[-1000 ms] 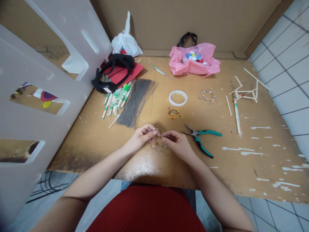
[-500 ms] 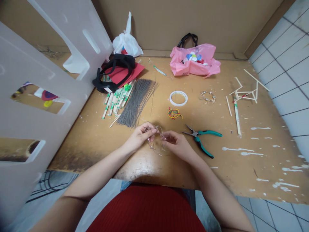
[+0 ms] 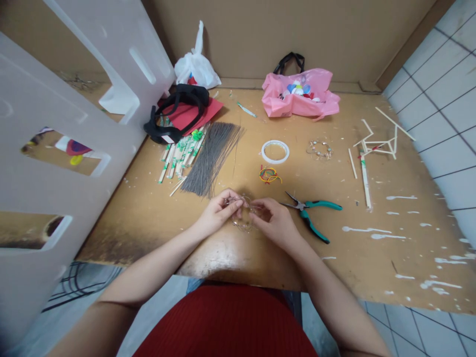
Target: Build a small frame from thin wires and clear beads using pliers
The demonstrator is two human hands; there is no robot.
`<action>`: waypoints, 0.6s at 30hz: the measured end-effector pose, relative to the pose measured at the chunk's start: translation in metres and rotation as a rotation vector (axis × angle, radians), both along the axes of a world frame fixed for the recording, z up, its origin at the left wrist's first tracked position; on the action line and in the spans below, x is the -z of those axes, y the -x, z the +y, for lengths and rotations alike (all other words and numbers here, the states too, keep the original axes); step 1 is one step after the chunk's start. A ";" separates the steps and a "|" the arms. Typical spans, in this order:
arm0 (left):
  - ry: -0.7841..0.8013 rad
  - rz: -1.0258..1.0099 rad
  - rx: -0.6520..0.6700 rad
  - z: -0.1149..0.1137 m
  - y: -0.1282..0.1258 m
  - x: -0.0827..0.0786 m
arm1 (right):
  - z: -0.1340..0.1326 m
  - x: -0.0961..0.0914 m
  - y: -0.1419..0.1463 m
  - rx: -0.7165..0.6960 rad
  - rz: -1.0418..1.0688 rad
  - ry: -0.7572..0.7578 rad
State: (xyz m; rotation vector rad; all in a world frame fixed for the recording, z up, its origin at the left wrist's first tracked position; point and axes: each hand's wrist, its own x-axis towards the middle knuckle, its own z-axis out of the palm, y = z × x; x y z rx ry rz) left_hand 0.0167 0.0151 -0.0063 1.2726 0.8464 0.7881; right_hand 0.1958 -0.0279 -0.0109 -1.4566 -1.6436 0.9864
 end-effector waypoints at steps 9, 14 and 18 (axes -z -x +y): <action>-0.073 0.027 -0.032 -0.007 -0.004 0.003 | -0.001 -0.003 0.007 0.017 -0.035 -0.021; -0.117 0.059 -0.045 -0.007 -0.004 0.003 | -0.004 -0.002 0.010 0.005 -0.052 -0.021; -0.059 -0.008 0.007 -0.007 -0.004 0.003 | -0.005 -0.004 0.009 -0.003 -0.015 0.020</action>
